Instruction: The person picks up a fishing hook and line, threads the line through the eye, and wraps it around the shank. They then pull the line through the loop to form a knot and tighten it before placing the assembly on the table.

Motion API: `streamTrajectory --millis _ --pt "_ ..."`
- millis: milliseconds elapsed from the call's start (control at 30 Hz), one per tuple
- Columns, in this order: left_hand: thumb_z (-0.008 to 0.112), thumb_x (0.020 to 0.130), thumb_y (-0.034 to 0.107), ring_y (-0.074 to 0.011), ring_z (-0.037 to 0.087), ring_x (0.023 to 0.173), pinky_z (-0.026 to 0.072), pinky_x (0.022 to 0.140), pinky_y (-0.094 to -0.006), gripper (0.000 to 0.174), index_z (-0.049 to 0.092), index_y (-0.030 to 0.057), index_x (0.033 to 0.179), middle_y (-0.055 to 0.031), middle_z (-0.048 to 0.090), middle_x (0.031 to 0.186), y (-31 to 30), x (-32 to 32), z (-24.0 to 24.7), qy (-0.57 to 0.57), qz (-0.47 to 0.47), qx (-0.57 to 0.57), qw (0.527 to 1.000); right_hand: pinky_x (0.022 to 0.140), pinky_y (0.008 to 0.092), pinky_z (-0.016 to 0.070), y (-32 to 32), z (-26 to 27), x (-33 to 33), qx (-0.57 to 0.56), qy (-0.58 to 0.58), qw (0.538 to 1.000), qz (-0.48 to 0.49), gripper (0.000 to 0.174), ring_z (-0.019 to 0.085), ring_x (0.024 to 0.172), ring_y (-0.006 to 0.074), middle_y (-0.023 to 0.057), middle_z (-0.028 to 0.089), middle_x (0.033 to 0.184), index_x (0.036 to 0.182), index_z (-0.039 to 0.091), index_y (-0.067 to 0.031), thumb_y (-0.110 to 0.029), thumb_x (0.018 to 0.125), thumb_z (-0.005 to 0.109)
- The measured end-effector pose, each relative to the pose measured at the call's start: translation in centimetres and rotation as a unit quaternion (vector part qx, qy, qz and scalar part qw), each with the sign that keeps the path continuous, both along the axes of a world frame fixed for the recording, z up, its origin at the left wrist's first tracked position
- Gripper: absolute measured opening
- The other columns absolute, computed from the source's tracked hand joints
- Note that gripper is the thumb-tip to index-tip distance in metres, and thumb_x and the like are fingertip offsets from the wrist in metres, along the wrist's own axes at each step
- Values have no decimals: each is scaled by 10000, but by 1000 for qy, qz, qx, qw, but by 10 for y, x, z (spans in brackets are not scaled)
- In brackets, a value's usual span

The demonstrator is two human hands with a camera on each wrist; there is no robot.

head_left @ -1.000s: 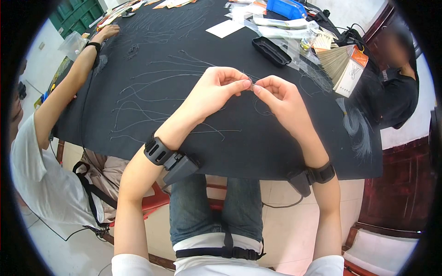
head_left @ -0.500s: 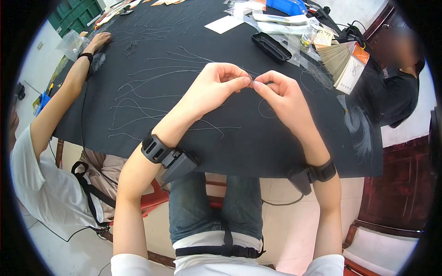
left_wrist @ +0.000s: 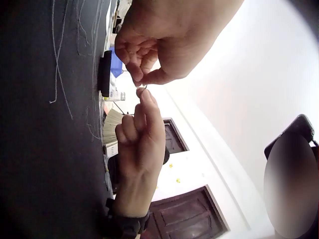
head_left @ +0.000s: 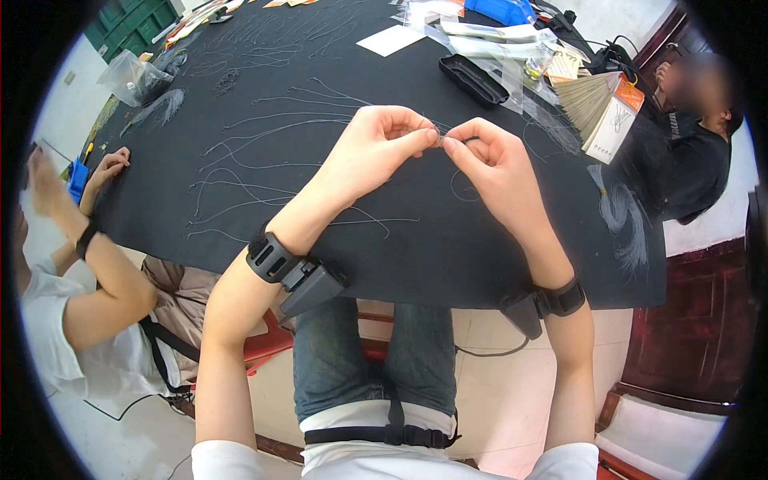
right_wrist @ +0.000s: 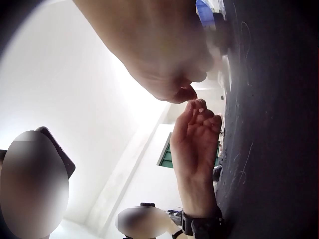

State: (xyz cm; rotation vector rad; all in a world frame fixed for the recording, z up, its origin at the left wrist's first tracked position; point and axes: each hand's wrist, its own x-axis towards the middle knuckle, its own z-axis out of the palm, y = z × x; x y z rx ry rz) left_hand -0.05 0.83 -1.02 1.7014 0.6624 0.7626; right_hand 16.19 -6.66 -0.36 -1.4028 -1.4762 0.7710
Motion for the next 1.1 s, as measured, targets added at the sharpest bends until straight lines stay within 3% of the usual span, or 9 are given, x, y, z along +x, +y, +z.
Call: streamTrajectory --millis 867,1100 --pt "611 831 237 -90 535 741 422 702 -229 191 659 56 870 -33 636 812 0 -1 -2 -12 8 2 1000 435 236 244 1 0 2 67 -87 994 7 115 309 455 35 -22 373 470 821 607 8 -105 818 589" --pt "599 837 211 -92 530 741 417 703 -234 168 658 58 871 -29 633 810 1 -2 -1 -18 3 17 1000 433 202 264 2 -6 0 40 28 999 16 177 362 461 14 -48 449 506 854 612 15 -155 857 565"
